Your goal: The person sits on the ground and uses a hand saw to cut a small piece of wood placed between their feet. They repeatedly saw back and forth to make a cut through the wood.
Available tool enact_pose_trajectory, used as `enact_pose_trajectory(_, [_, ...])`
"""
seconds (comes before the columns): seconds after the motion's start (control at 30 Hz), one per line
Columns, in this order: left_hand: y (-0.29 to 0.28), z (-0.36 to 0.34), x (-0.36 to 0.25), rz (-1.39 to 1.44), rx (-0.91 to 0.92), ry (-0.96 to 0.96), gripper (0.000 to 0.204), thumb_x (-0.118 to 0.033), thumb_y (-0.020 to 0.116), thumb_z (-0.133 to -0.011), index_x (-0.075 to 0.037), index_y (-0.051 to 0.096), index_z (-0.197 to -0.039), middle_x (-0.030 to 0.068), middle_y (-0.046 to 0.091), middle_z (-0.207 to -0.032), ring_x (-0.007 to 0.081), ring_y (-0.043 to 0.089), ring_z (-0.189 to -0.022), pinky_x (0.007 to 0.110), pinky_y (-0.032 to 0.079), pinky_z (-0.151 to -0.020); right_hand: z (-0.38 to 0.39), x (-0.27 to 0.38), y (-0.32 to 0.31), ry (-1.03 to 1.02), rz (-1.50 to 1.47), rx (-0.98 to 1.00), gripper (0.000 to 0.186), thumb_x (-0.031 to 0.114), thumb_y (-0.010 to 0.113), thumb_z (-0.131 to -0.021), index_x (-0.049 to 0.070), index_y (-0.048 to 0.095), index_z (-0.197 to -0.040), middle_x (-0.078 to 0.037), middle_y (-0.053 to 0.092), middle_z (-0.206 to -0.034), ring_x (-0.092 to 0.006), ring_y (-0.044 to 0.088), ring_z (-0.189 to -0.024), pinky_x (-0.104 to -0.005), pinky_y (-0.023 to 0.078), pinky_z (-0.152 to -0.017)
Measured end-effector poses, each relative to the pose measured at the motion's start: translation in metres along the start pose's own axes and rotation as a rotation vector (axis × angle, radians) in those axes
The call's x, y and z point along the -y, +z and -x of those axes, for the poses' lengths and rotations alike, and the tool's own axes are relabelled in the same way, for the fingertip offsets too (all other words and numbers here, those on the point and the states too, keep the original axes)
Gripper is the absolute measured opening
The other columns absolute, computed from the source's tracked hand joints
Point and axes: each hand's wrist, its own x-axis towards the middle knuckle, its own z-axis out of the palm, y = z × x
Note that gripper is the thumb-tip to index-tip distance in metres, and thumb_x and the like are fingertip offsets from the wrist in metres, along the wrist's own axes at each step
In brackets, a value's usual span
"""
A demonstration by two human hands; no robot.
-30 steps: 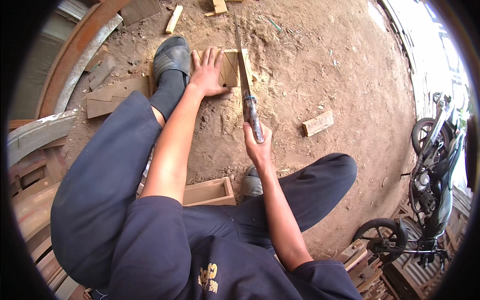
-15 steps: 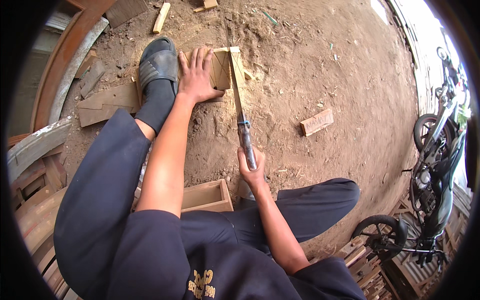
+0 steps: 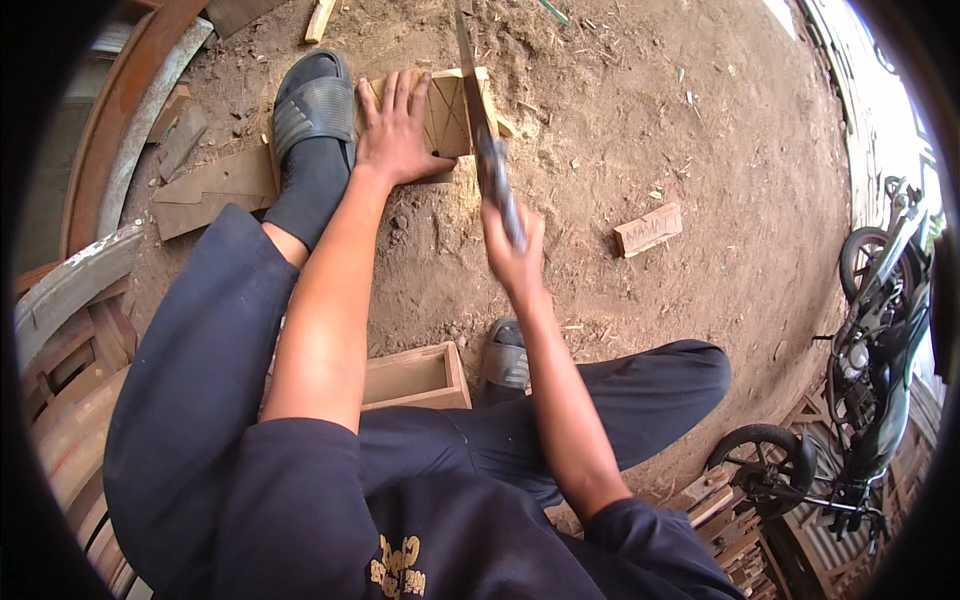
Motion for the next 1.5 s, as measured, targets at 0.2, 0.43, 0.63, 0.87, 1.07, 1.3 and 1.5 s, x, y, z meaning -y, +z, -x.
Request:
enact_pose_trajectory(0.2, [-0.011,-0.005,0.000,-0.025,0.088,-0.010,0.129,-0.075,0.066,-0.060,-0.004,0.009,-0.151,0.0176,0.012,-0.156,0.0322,0.006,-0.146,0.063,-0.005,-0.113,0.058,-0.032,-0.001,-0.105,0.098,-0.131,0.017,0.006,0.058,-0.083,-0.001,0.054,-0.068,-0.004,0.045,-0.054,-0.0104,0.045,-0.049,-0.0304,0.036,-0.046])
enact_pose_trajectory(0.43, [0.001,-0.004,-0.002,-0.018,0.010,-0.009,0.129,-0.074,0.068,-0.059,-0.005,0.008,-0.151,0.0187,0.016,-0.155,0.0328,0.008,-0.146,0.061,-0.004,-0.115,-0.018,0.008,0.003,0.037,-0.044,0.002,0.021,0.010,0.057,-0.087,0.003,0.052,-0.069,0.001,0.046,-0.055,-0.0050,0.042,-0.050,-0.0259,0.031,-0.044])
enact_pose_trajectory(0.63, [0.001,-0.007,0.010,-0.053,0.009,-0.007,0.133,-0.084,0.059,-0.058,-0.005,0.006,-0.151,0.0198,0.013,-0.156,0.0339,0.007,-0.146,0.065,-0.003,-0.112,0.070,-0.019,-0.010,-0.007,0.038,-0.033,0.011,0.006,0.057,-0.084,0.000,0.059,-0.075,-0.002,0.050,-0.057,-0.0067,0.046,-0.054,-0.0262,0.037,-0.048])
enact_pose_trajectory(0.87, [0.036,-0.011,0.012,0.214,-0.299,0.067,0.080,-0.056,0.048,-0.087,-0.010,0.024,-0.147,0.0134,0.030,-0.148,0.0313,0.020,-0.142,0.059,0.002,-0.115,0.003,0.002,0.005,0.066,-0.127,-0.015,0.025,0.007,0.056,-0.086,0.006,0.047,-0.063,0.003,0.045,-0.054,-0.0060,0.037,-0.048,-0.0272,0.028,-0.044])
enact_pose_trajectory(1.07, [0.038,-0.014,0.005,0.149,-0.449,-0.093,0.061,-0.046,0.039,-0.096,-0.003,0.037,-0.139,0.0152,0.041,-0.138,0.0308,0.030,-0.136,0.049,0.012,-0.116,0.075,-0.025,-0.013,0.049,-0.051,-0.069,0.011,0.005,0.060,-0.081,-0.001,0.058,-0.072,-0.005,0.049,-0.054,-0.0100,0.045,-0.049,-0.0279,0.036,-0.046])
enact_pose_trajectory(1.3, [0.031,-0.015,0.001,0.096,-0.379,-0.099,0.062,-0.045,0.038,-0.097,0.002,0.037,-0.137,0.0181,0.043,-0.137,0.0329,0.032,-0.134,0.050,0.013,-0.116,0.011,-0.008,0.011,-0.007,-0.023,-0.067,0.018,0.008,0.058,-0.084,0.000,0.051,-0.069,-0.003,0.045,-0.053,-0.0100,0.041,-0.050,-0.0303,0.034,-0.046])
enact_pose_trajectory(1.5, [0.029,-0.013,0.002,0.071,-0.392,-0.102,0.061,-0.044,0.040,-0.096,0.003,0.040,-0.135,0.0202,0.043,-0.137,0.0338,0.034,-0.132,0.051,0.014,-0.115,0.056,-0.015,-0.003,-0.061,0.092,-0.060,0.014,0.006,0.059,-0.084,-0.001,0.059,-0.072,-0.005,0.050,-0.054,-0.0088,0.048,-0.048,-0.0280,0.038,-0.046])
